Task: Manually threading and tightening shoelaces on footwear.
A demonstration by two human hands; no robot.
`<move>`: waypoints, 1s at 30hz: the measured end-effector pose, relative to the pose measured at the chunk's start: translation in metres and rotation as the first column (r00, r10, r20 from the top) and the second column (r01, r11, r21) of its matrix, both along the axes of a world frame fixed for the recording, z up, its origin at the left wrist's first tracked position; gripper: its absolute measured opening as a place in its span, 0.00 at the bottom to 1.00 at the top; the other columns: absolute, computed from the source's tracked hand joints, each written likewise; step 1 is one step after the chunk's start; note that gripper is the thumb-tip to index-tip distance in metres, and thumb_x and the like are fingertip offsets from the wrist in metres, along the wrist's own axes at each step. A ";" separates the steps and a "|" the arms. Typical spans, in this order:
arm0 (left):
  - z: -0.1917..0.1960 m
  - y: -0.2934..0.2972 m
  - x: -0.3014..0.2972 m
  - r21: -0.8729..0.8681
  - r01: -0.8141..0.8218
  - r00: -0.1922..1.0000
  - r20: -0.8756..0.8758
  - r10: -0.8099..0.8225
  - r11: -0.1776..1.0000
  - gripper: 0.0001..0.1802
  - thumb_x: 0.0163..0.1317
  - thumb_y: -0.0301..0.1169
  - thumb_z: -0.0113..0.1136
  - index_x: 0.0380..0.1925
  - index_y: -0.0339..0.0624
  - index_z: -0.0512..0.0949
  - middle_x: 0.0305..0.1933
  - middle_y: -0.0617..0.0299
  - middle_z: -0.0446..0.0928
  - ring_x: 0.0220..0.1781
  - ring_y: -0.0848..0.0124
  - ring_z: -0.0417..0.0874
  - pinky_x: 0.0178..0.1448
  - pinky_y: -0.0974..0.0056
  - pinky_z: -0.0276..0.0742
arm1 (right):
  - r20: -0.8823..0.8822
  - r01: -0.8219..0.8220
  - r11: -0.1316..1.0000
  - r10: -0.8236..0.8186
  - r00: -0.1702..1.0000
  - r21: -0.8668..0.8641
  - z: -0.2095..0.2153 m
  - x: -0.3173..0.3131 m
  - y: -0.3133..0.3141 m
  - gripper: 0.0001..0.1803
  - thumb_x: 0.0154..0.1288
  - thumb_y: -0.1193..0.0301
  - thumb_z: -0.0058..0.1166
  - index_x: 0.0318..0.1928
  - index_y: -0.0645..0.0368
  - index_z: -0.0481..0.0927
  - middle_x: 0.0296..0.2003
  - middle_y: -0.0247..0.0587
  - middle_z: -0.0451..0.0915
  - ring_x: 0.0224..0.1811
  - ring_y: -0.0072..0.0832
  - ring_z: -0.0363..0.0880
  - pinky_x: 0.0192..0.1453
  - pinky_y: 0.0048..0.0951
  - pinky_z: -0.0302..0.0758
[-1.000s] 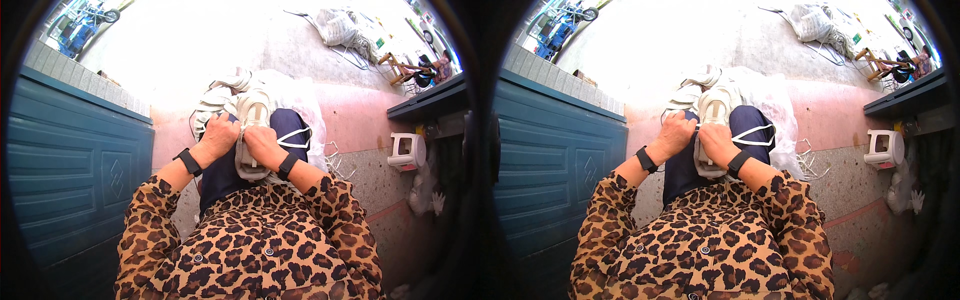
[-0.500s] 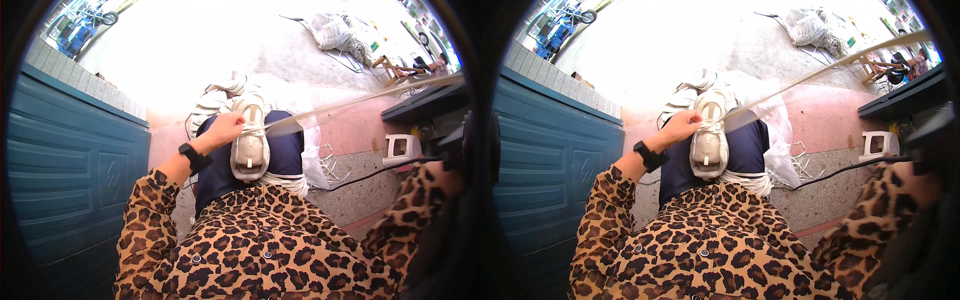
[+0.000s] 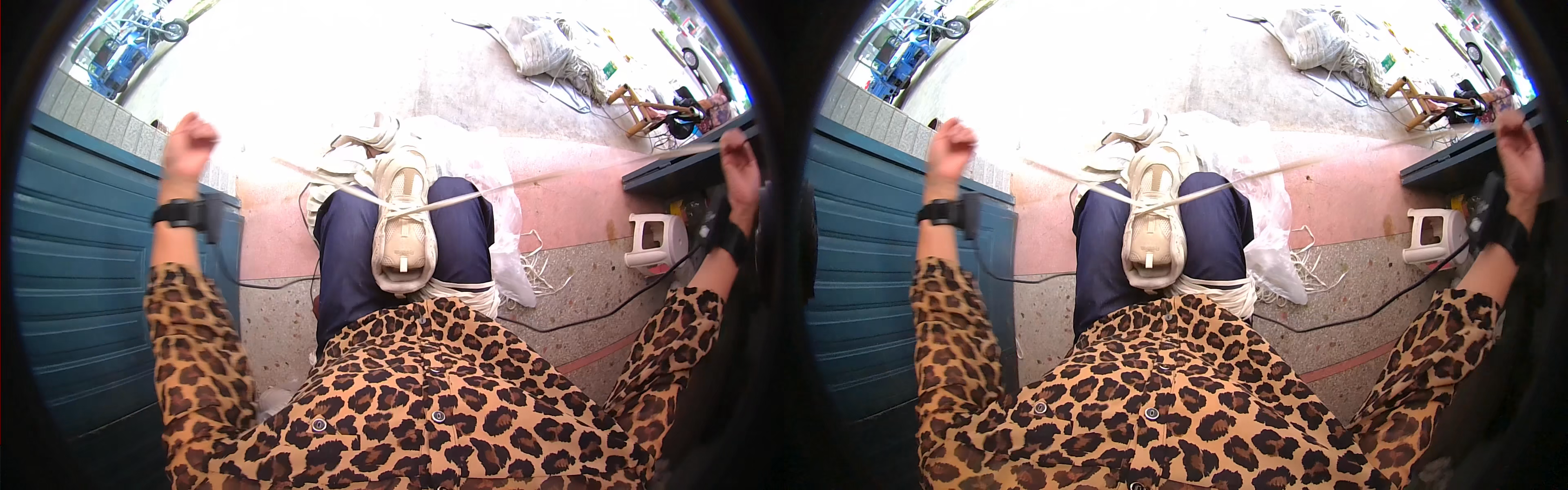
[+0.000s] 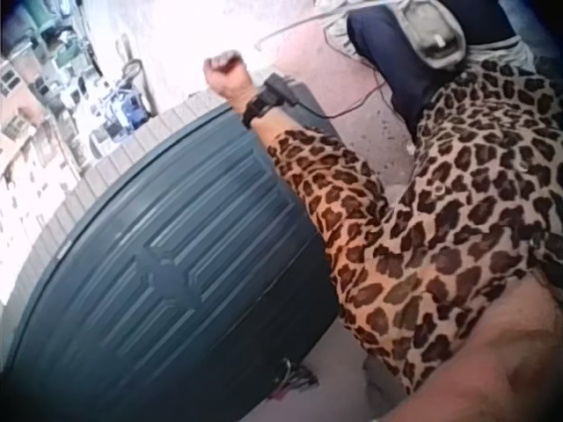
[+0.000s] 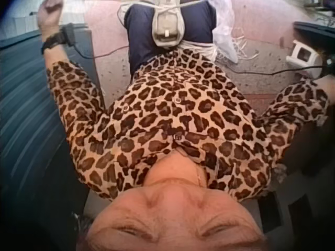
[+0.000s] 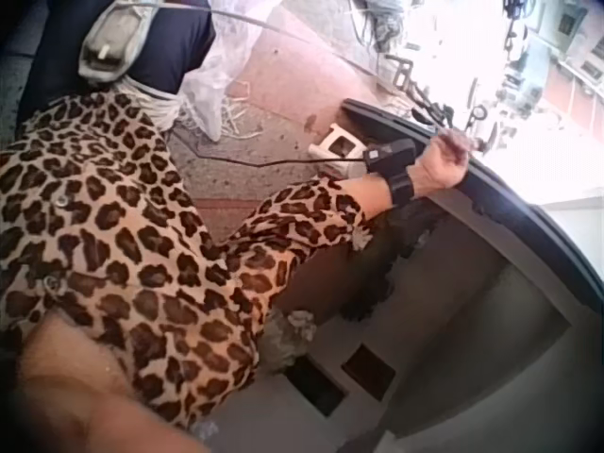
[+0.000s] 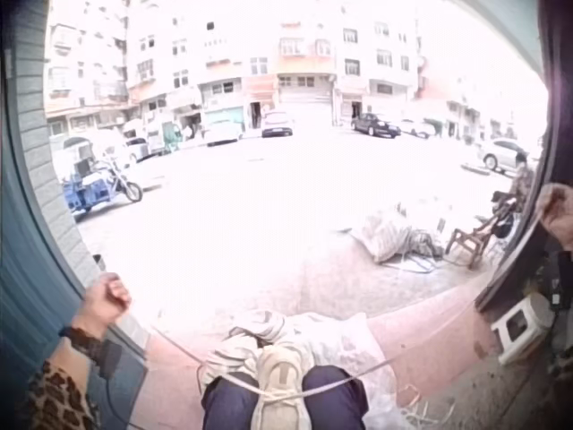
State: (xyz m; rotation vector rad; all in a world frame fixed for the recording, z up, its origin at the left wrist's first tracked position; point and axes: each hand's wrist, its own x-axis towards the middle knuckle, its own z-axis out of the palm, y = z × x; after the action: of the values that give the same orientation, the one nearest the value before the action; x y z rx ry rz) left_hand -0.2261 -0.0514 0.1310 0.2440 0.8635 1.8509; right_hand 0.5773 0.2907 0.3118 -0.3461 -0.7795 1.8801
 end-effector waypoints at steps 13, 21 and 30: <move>-0.073 -0.044 0.043 -0.544 0.018 0.909 -0.341 -0.240 0.839 0.06 0.54 0.29 0.61 0.25 0.46 0.72 0.18 0.69 0.68 0.19 0.77 0.70 0.23 0.69 0.67 | 0.953 -0.621 0.753 -0.025 0.303 0.217 -0.275 -0.315 -0.240 0.09 0.61 0.71 0.50 0.33 0.64 0.78 0.26 0.40 0.80 0.31 0.32 0.78 0.37 0.27 0.73; -0.103 -0.008 0.202 -0.582 0.581 0.687 -0.024 -0.726 0.569 0.09 0.61 0.36 0.56 0.31 0.42 0.76 0.20 0.71 0.70 0.23 0.80 0.69 0.28 0.74 0.64 | 0.784 -0.604 0.540 -0.563 0.259 0.587 -0.297 -0.352 -0.261 0.05 0.57 0.75 0.48 0.27 0.64 0.75 0.32 0.44 0.74 0.39 0.42 0.70 0.45 0.36 0.68; -0.104 -0.020 0.231 -0.729 0.269 0.501 -0.452 -0.738 0.629 0.10 0.57 0.29 0.55 0.32 0.33 0.79 0.25 0.66 0.76 0.24 0.80 0.70 0.30 0.74 0.68 | 0.587 -0.851 0.130 -0.776 0.232 0.508 -0.302 -0.373 -0.261 0.02 0.50 0.76 0.47 0.27 0.57 0.72 0.28 0.41 0.74 0.36 0.35 0.72 0.40 0.35 0.66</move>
State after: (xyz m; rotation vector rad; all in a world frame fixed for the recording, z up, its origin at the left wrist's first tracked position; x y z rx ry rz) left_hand 0.0048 -0.0714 0.0270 0.8091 1.6434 0.7563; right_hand 0.2042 0.0301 0.0103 -0.5772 -2.9219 0.1639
